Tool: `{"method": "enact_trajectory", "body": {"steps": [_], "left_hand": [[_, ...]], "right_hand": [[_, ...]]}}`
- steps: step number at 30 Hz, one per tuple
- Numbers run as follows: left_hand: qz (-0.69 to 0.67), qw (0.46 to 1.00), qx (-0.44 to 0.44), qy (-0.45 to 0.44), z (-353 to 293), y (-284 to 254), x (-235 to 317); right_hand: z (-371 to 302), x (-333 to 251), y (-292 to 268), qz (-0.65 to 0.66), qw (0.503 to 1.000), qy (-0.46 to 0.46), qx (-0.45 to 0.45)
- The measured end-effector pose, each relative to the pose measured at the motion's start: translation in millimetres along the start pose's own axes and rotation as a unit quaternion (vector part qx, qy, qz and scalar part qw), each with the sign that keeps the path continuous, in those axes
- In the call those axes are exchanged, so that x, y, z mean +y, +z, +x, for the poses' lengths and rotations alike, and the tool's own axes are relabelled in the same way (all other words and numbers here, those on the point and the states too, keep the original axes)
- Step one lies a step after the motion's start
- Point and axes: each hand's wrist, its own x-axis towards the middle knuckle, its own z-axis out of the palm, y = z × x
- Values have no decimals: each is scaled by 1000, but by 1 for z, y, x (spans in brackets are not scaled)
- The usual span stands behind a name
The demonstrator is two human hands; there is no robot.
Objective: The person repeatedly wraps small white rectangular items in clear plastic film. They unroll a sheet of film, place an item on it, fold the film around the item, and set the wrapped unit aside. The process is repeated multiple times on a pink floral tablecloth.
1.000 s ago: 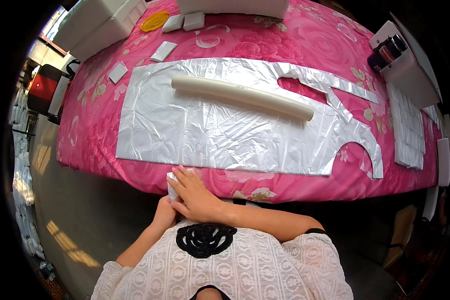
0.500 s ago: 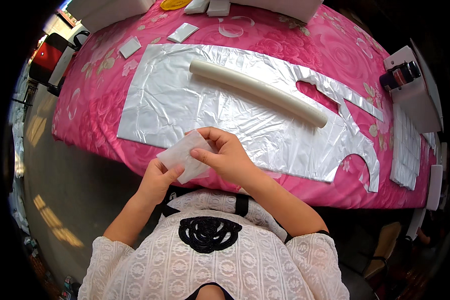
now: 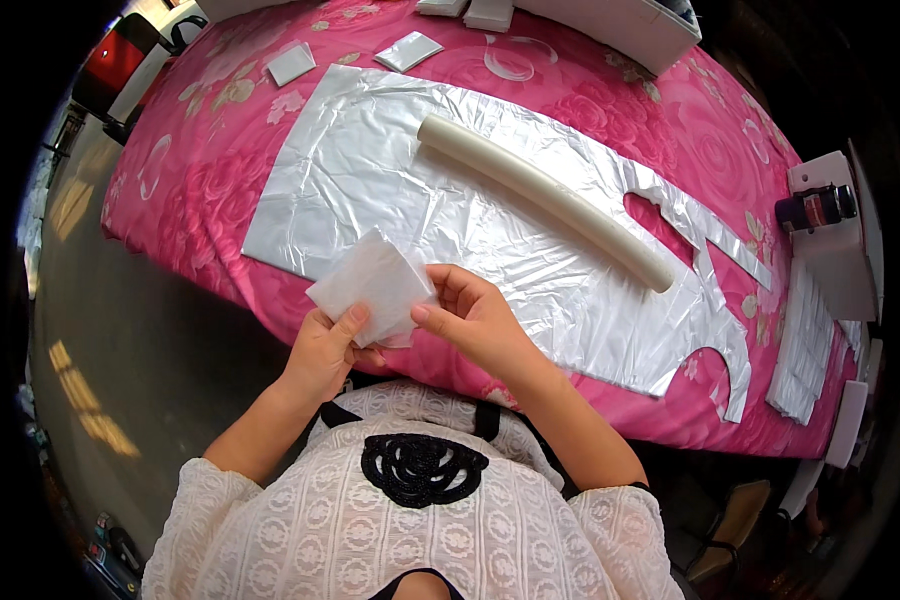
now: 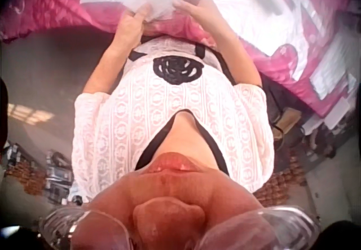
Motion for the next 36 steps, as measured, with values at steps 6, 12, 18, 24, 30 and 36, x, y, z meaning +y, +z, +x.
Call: {"method": "enact_trajectory", "body": {"steps": [6,12,18,24,30,36], "left_hand": [[-52,998,10,33,6,-6,14],[116,989,-11,91,0,3,-6],[221,970,-35,96,-2,3,-10],[21,996,-73,52,-3,8,-14],[-241,950,-100,-173,0,5,-4],[-199,979,-16,-45,7,8,8]], "right_hand": [[-10,10,-16,-35,999,29,13],[-4,9,-12,-18,1000,-13,14],[-12,1,3,-83,995,-52,5],[-18,1,6,-319,926,-188,70],[-21,3,20,-554,735,-390,3],[-25,6,28,-560,710,-426,-14]]}}
